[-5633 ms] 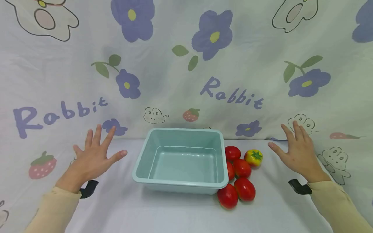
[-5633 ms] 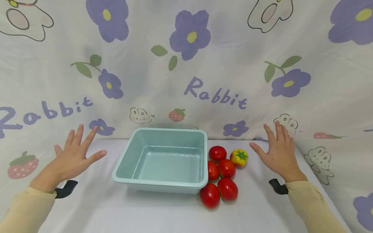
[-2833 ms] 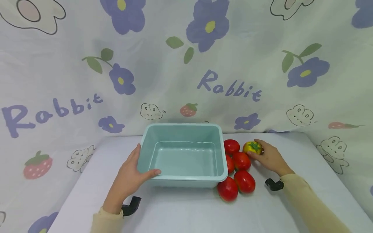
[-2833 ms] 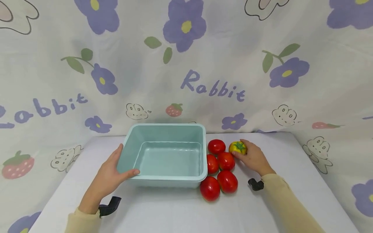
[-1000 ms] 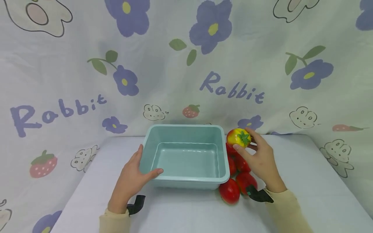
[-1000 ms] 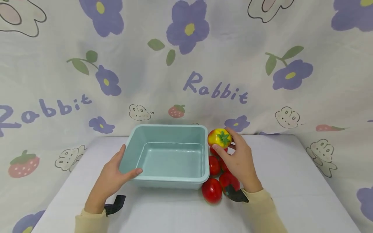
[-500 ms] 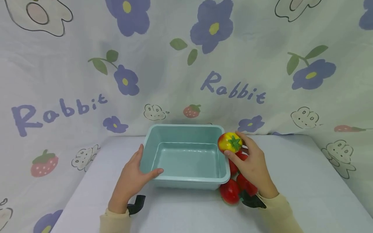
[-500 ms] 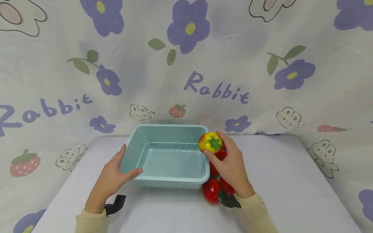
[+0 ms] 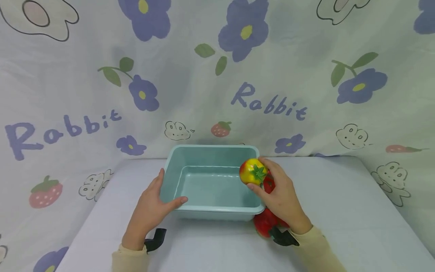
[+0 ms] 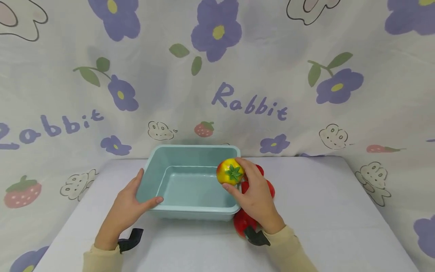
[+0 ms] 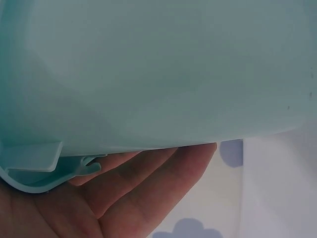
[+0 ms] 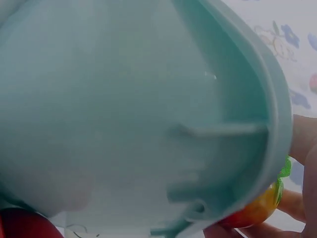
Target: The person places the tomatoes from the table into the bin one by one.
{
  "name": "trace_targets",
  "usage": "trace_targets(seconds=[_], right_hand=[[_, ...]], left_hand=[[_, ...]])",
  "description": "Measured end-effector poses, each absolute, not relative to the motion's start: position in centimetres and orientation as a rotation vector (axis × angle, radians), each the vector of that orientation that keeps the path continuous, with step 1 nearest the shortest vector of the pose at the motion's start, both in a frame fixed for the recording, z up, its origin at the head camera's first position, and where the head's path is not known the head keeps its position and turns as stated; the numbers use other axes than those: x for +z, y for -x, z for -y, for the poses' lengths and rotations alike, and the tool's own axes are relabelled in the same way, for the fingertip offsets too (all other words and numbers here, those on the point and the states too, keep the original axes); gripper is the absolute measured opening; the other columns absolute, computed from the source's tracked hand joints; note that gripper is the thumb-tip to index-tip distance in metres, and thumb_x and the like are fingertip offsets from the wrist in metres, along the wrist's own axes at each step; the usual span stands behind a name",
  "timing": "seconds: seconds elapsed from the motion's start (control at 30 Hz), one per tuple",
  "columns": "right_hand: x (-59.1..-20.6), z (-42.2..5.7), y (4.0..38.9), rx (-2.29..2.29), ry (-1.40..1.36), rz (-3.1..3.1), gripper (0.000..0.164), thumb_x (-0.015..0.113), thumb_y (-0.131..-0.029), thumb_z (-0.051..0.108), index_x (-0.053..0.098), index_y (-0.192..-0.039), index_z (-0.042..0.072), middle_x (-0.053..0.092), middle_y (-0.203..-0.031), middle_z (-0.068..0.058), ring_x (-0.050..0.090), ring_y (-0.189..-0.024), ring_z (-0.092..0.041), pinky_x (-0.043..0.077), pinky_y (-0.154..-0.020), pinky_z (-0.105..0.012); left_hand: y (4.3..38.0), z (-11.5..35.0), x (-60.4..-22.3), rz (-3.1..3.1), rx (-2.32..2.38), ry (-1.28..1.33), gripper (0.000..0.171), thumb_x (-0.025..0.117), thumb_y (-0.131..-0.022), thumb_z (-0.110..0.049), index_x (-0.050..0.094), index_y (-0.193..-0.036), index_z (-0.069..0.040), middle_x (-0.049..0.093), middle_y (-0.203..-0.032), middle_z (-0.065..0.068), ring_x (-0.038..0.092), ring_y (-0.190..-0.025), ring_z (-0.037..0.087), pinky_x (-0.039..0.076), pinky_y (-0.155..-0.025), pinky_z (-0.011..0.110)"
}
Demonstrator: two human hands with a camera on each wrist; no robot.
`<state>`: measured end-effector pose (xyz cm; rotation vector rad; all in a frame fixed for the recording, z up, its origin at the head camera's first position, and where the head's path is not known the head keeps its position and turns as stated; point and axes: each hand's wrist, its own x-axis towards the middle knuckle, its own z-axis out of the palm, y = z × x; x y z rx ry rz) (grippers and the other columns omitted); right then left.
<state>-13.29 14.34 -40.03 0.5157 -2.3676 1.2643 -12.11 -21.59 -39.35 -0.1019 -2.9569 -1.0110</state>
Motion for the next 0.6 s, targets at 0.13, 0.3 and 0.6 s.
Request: trace_targets(seconds=[0.13,0.3,0.6], right_hand=[[-40.20,-13.81,13.12,1.220,-0.539,2.380,0.074,0.085,-0.083,0.026,0.049,-0.146,0.013,0.055,-0.139,-0.004,0.057,-0.114,-0.019,0.057,-0.089,-0.042],[-40.35,-13.38,12.95,1.181,-0.541,2.435,0.074,0.084,-0.084,0.034,0.049,-0.146,0.015,0.056,-0.139,-0.001,0.056,-0.121,-0.017,0.054,-0.097,-0.042],[-40.44,-13.28,12.80,1.142,-0.535,2.515,0.078,0.081,-0.084,0.041,0.047,-0.149,0.015,0.053,-0.144,-0.004,0.052,-0.126,-0.024,0.052,-0.098,-0.049]], left_hand=[[12.16,21.65,-39.38,2.955,-1.010,0.103,0.119,0.072,-0.082,-0.064,0.006,-0.161,-0.005,0.021,-0.163,0.024,0.025,-0.147,0.045,0.028,-0.112,0.066],[12.21,21.51,-39.29,2.956,-0.997,0.103,0.119,0.072,-0.082,-0.065,0.006,-0.161,-0.004,0.022,-0.163,0.025,0.026,-0.147,0.046,0.029,-0.111,0.067],[12.16,21.50,-39.19,2.962,-0.993,0.102,0.119,0.071,-0.082,-0.065,0.005,-0.161,-0.005,0.021,-0.163,0.025,0.025,-0.147,0.047,0.028,-0.111,0.067]])
